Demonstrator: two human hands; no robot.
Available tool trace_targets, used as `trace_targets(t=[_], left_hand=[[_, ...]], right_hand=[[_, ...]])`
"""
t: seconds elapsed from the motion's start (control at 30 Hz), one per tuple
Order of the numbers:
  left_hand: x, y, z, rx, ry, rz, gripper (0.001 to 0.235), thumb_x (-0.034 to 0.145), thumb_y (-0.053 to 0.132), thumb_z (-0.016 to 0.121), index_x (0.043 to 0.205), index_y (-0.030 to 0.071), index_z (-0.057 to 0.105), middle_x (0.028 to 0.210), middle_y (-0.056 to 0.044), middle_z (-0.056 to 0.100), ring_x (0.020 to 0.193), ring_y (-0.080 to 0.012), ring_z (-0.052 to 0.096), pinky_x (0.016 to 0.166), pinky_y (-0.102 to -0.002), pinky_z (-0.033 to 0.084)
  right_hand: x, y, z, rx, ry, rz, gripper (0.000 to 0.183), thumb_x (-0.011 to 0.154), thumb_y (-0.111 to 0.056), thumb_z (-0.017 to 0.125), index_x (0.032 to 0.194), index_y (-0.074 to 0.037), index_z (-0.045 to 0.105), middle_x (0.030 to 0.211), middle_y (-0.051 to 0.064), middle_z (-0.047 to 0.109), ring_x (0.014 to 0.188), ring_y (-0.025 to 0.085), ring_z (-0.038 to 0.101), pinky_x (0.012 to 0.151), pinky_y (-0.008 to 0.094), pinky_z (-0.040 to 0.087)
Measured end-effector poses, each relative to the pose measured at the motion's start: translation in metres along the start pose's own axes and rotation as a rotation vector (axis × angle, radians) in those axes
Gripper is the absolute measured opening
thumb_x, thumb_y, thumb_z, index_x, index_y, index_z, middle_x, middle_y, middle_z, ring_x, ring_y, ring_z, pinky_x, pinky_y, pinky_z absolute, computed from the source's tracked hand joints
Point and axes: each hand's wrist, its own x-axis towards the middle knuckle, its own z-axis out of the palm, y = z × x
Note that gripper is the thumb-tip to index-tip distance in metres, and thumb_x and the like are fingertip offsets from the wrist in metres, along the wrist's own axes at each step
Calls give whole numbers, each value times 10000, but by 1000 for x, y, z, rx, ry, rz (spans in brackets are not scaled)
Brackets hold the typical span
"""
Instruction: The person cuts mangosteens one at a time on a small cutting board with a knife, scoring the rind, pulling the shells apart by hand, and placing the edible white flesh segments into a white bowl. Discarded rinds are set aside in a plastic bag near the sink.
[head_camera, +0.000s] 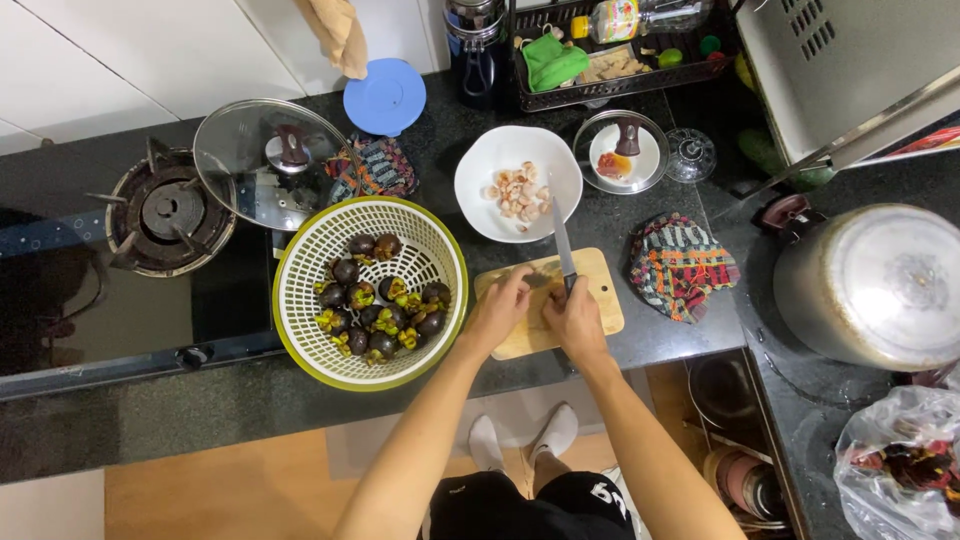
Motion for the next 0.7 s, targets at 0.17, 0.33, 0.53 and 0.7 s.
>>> trace_targets(t=[0.17, 0.33, 0.53, 0.7], left_hand=[[5, -3, 6, -63, 13, -24, 439, 888, 33, 687, 1298, 67, 534, 1010, -178, 739, 885, -348, 741, 754, -423, 587], [13, -6, 14, 12, 22, 77, 510, 874, 40, 694, 1348, 83, 509, 994, -185, 737, 871, -376, 720, 735, -453, 574], [23, 6, 4, 270, -164, 22, 487, 995, 71, 614, 1452, 75, 447, 799, -221, 690, 734, -402, 700, 655, -496, 561], [18, -4, 12, 33, -70, 96, 447, 929, 39, 623, 1351, 59, 479, 874, -162, 741, 770, -351, 734, 677, -453, 582]], right_hand=[[6, 3, 6, -92, 10, -15, 358, 858, -78, 716, 1050, 27, 433, 848, 254, 696, 783, 454, 690, 675, 509, 549], [1, -2, -14, 42, 20, 54, 371, 821, -88, 727, 1024, 29, 439, 853, 204, 723, 739, 359, 737, 663, 436, 585], [-17, 12, -43, 118, 164, 173, 388, 840, -128, 780, 1015, 26, 470, 912, 149, 764, 803, 254, 771, 735, 353, 606], [-35, -9, -65, 241, 248, 217, 357, 869, -121, 751, 1053, 3, 471, 902, 132, 764, 813, 209, 771, 745, 331, 607]])
